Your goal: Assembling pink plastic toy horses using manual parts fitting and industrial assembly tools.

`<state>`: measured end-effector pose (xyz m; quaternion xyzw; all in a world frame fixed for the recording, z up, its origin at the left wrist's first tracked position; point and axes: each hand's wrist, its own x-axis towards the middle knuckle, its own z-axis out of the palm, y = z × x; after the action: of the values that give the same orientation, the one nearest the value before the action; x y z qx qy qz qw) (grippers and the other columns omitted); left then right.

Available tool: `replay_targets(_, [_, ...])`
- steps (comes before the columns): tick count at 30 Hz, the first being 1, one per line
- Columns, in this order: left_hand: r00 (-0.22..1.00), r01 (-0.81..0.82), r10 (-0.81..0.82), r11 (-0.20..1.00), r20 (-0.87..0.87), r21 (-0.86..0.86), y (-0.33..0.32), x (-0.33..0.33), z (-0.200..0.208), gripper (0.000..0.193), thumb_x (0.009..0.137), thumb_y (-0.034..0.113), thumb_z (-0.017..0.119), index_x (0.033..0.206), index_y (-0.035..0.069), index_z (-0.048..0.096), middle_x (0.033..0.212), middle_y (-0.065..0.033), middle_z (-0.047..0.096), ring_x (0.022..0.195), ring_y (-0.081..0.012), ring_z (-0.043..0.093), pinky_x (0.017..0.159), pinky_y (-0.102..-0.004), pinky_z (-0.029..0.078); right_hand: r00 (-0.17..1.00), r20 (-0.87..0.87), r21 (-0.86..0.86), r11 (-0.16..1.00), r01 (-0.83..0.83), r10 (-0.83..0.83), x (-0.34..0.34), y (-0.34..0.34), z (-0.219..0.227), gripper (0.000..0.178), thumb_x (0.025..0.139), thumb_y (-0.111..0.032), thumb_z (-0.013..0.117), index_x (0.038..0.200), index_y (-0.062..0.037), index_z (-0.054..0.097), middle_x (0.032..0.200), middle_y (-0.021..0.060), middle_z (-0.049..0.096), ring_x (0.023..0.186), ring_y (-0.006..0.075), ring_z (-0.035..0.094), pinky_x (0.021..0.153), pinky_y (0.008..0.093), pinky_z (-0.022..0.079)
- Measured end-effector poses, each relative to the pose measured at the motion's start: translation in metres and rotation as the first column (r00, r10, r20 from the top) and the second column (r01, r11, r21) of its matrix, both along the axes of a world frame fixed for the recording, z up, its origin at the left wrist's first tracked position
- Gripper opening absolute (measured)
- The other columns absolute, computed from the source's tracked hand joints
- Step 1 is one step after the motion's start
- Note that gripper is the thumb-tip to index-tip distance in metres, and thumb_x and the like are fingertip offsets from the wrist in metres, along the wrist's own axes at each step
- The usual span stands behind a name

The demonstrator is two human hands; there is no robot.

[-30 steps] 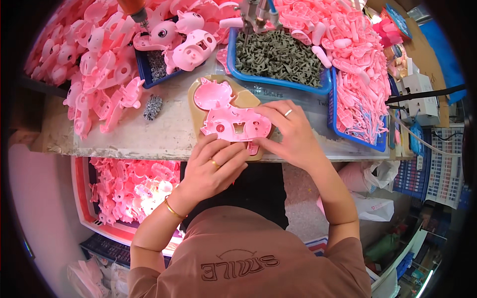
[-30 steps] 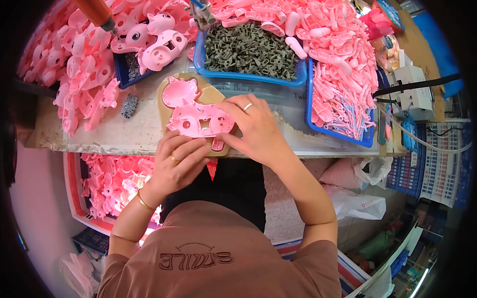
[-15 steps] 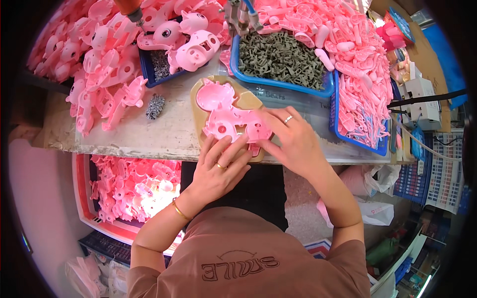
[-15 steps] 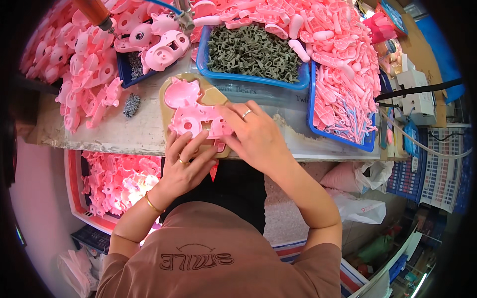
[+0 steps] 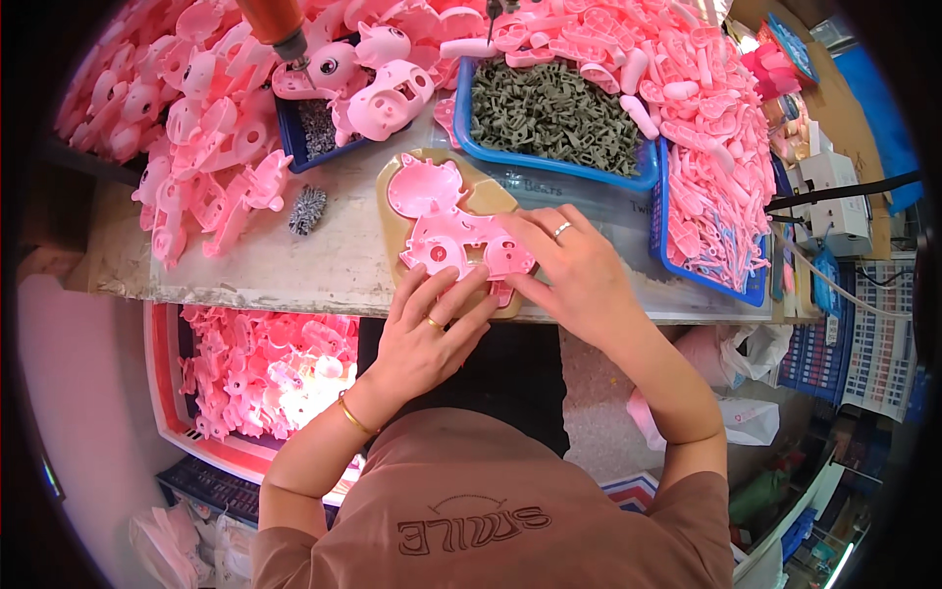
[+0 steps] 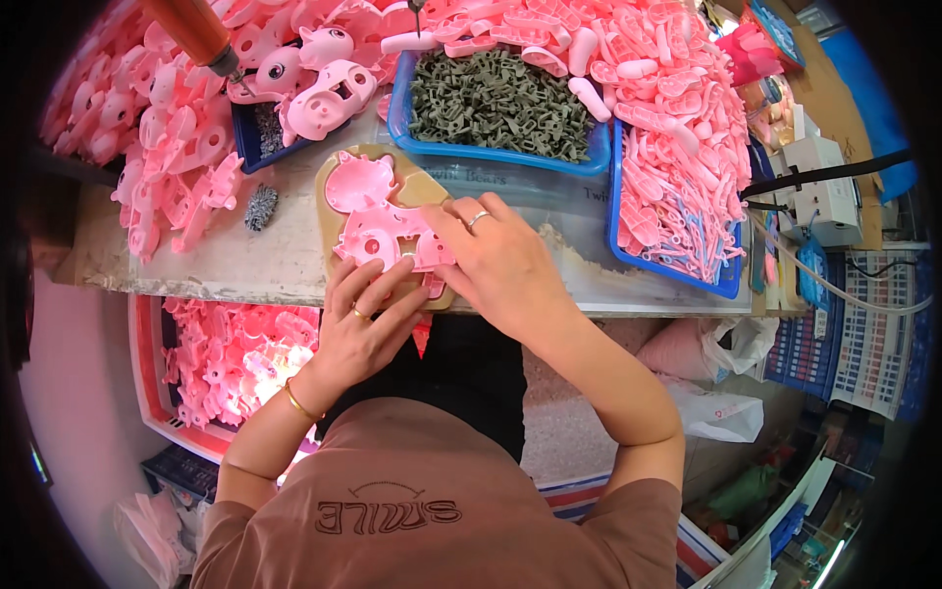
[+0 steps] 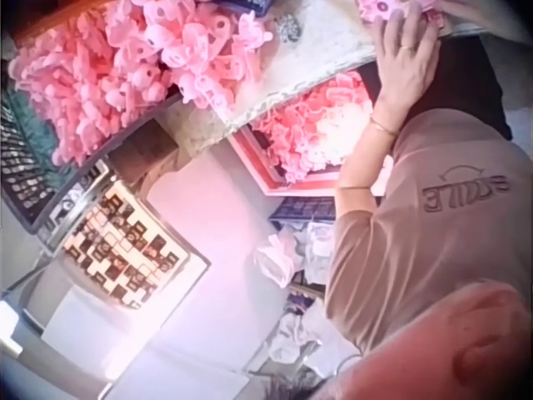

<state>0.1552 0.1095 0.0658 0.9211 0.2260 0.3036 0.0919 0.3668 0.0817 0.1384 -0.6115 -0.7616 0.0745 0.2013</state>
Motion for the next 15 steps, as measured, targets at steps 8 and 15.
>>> replay_targets(8, [1.0, 0.025, -0.025, 1.0, 0.008, -0.005, 0.002, -0.001, 0.0, 0.042, 0.073, 0.015, 0.078, 0.114, 0.018, 0.067, 0.138, -0.0023, 0.052, 0.125, -0.0271, 0.044, 0.11, -0.0495, 0.034, 1.0, 0.023, -0.001, 1.0, -0.009, 0.009, 0.0, 0.0, -0.004, 0.054, 0.074, -0.017, 0.075, 0.123, -0.0061, 0.058, 0.112, 0.0094, 0.06, 0.102, 0.03, 0.056, 0.088, 0.0403, 0.048])
replay_targets(15, [0.998, -0.038, 0.036, 0.999, 0.055, 0.035, 0.007, -0.006, 0.018, 0.035, 0.077, 0.013, 0.074, 0.11, 0.012, 0.066, 0.128, -0.0028, 0.058, 0.116, -0.0251, 0.053, 0.106, -0.0444, 0.039, 0.998, -0.059, 0.013, 1.0, -0.006, 0.007, 0.007, 0.003, -0.003, 0.054, 0.074, -0.023, 0.077, 0.122, -0.0057, 0.059, 0.112, 0.0093, 0.06, 0.103, 0.0297, 0.055, 0.091, 0.0396, 0.046])
